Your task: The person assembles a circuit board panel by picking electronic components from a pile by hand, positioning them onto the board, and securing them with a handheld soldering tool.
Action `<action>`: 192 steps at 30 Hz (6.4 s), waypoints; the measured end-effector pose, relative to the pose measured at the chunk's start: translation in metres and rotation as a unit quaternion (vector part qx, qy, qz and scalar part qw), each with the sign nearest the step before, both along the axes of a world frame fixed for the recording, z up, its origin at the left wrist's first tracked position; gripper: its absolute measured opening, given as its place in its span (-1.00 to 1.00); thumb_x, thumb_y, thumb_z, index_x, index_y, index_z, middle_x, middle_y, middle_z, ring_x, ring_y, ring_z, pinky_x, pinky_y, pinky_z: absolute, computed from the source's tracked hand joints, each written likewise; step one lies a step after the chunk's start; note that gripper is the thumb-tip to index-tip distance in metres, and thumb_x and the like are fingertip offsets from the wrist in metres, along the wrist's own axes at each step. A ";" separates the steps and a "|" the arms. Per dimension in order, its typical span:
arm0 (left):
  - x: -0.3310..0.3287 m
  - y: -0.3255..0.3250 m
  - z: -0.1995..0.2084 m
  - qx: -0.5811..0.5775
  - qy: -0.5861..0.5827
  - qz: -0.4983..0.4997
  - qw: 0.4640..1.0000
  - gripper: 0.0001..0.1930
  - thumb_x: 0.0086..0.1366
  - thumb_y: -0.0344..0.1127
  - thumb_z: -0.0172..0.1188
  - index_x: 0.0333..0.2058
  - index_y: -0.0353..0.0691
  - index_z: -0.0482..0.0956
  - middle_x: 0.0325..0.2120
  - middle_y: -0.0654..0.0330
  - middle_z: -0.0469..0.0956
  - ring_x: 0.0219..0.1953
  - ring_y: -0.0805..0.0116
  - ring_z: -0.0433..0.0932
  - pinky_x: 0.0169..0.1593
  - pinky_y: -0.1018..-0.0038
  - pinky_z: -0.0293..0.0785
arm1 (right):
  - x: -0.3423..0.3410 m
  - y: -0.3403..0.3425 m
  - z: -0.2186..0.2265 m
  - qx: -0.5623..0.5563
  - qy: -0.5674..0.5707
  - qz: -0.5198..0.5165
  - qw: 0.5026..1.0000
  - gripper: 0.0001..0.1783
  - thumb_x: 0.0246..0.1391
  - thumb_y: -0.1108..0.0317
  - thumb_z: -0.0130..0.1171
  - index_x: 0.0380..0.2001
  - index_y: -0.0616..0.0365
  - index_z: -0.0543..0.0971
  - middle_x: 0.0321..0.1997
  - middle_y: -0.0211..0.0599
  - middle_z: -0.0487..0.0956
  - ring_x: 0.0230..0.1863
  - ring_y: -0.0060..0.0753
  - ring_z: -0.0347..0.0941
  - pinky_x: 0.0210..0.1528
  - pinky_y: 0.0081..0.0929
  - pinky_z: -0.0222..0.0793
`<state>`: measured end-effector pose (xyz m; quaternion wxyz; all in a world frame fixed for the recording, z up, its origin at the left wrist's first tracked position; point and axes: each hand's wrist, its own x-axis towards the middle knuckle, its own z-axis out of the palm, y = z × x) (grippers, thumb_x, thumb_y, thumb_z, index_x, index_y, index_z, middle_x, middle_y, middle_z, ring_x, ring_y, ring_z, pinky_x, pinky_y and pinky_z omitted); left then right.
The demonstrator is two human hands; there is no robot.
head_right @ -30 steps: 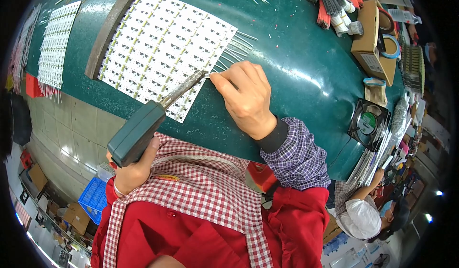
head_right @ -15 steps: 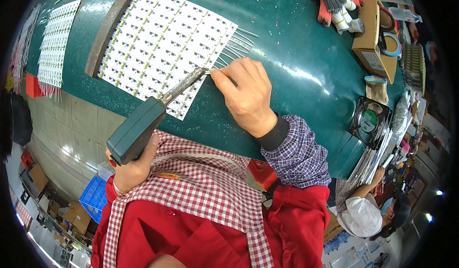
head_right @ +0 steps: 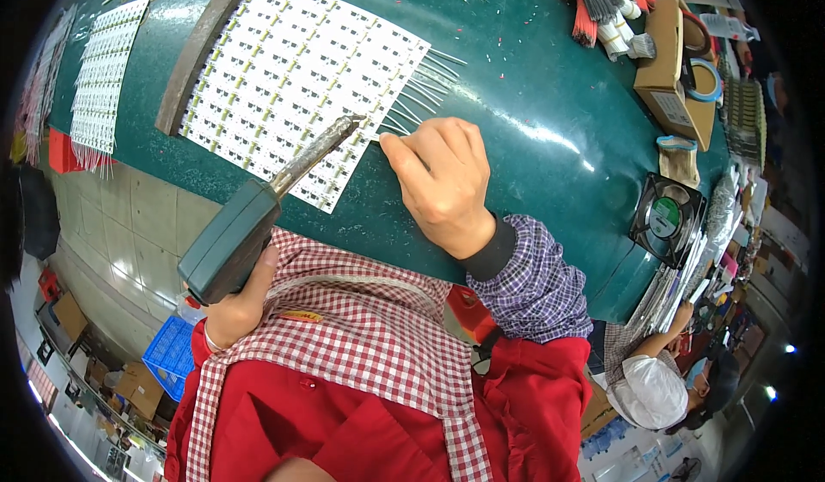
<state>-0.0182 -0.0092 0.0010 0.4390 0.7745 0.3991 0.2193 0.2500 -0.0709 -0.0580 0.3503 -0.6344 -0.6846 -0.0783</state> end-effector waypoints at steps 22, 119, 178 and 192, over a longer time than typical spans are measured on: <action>0.004 0.001 -0.001 0.030 0.025 -0.038 0.999 -0.85 0.06 -0.61 0.38 -0.34 -0.40 0.68 -0.39 0.03 0.62 -0.47 0.22 0.64 -0.37 0.46 0.55 | -0.001 0.000 0.000 -0.015 0.008 0.004 1.000 -0.60 -0.33 0.65 0.44 -0.28 0.14 0.69 -0.48 -0.40 0.45 -0.39 -0.28 0.44 -0.36 -0.35 0.26; -0.008 -0.012 -0.005 0.032 -0.008 -0.027 0.999 -0.81 0.07 -0.61 0.39 -0.28 -0.43 0.68 -0.31 -0.01 0.67 -0.41 0.23 0.67 -0.33 0.46 0.58 | -0.007 -0.008 -0.003 -0.010 -0.019 0.016 1.000 -0.71 -0.20 0.54 0.26 -0.28 0.13 0.66 -0.45 -0.43 0.46 -0.32 -0.30 0.46 -0.02 -0.17 0.38; -0.019 -0.019 -0.002 0.025 -0.027 0.000 0.999 -0.78 0.10 -0.59 0.39 -0.23 -0.47 0.69 -0.26 -0.06 0.69 -0.32 0.18 0.72 -0.24 0.45 0.62 | -0.023 -0.017 0.013 0.006 0.085 -0.029 0.996 -0.65 -0.25 0.67 0.45 -0.31 0.14 0.67 -0.45 -0.38 0.47 -0.36 -0.26 0.44 -0.31 -0.33 0.28; -0.020 -0.018 -0.006 0.016 -0.011 -0.034 0.999 -0.77 0.08 -0.61 0.38 -0.23 -0.45 0.67 -0.31 0.00 0.66 -0.39 0.24 0.67 -0.33 0.46 0.57 | -0.030 -0.013 -0.001 -0.028 0.052 -0.033 0.998 -0.73 -0.18 0.61 0.43 -0.36 0.10 0.63 -0.49 -0.41 0.41 -0.39 -0.29 0.41 -0.24 -0.32 0.31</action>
